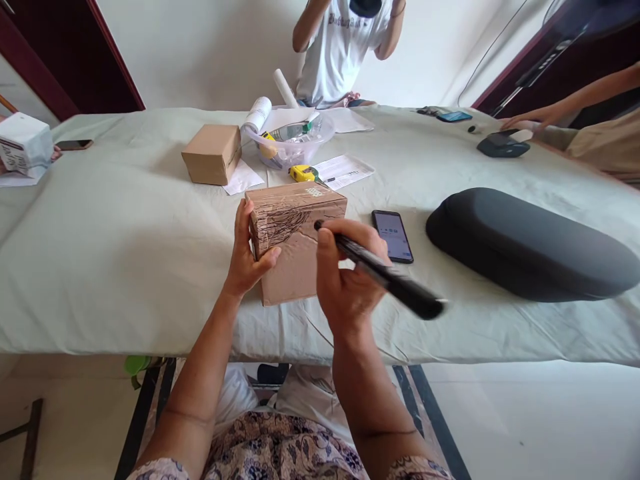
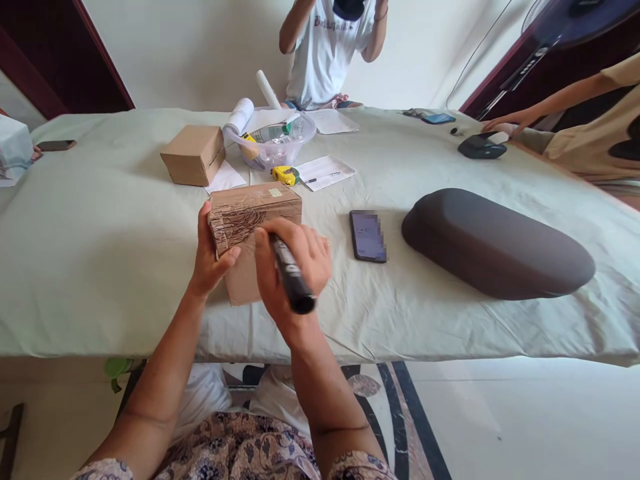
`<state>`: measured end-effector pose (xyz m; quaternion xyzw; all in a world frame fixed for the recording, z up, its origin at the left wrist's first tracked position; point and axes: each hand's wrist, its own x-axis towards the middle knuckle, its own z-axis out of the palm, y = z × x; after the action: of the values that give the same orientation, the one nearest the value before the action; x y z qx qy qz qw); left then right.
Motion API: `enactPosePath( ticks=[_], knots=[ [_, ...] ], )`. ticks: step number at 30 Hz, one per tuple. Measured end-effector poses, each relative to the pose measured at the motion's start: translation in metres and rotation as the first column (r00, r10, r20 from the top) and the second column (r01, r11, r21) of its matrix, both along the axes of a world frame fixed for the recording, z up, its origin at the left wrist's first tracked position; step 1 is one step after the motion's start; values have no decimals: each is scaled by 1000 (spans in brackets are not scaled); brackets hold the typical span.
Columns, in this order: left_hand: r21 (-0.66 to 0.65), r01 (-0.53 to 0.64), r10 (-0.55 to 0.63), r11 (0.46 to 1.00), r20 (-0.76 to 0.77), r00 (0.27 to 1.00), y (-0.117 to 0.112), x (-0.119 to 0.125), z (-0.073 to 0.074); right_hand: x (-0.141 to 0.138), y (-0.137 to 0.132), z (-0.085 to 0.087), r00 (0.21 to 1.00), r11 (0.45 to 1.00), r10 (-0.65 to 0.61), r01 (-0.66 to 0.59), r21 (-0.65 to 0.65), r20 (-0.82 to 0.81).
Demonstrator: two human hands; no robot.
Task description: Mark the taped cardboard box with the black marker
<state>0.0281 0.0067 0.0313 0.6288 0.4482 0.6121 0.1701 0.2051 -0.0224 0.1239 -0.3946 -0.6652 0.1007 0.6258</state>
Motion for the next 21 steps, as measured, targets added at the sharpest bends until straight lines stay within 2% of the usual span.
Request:
enactPosePath(
  ticks=[3,6,7,9,10,11,12,14,17,21],
  knots=[
    [18,27,-27,999,-4,1000,-1,-1,1,24,8,-5,998,999,-49,48,-14,-43],
    [21,22,-22,1000,4,1000,-1,-1,1,48,40,-24,970,970,-234,230,-74,-62],
    [17,27,-27,1000,7,1000,-1,-2,1,56,54,-33,961,951,-278,277,-136,11],
    [6,37,-37,999,10,999,-2,-2,2,69,80,-55,918,888,-288,362,-284,272],
    [2,42,-42,999,11,999,-3,-2,2,75,91,-66,878,842,-233,397,-364,418],
    [3,47,-47,999,14,999,-3,-2,2,79,99,-76,833,804,-125,404,-436,539],
    [6,52,-52,999,19,998,-4,-2,2,82,104,-85,781,779,-8,396,-486,624],
    [9,59,-60,998,30,998,-5,-2,3,86,107,-98,687,752,141,395,-528,713],
    [-12,52,-51,999,43,998,-5,0,7,88,104,-107,643,756,192,385,-530,741],
    [-38,62,-59,997,83,995,-7,3,11,89,104,-110,683,754,190,358,-551,705]
  ],
)
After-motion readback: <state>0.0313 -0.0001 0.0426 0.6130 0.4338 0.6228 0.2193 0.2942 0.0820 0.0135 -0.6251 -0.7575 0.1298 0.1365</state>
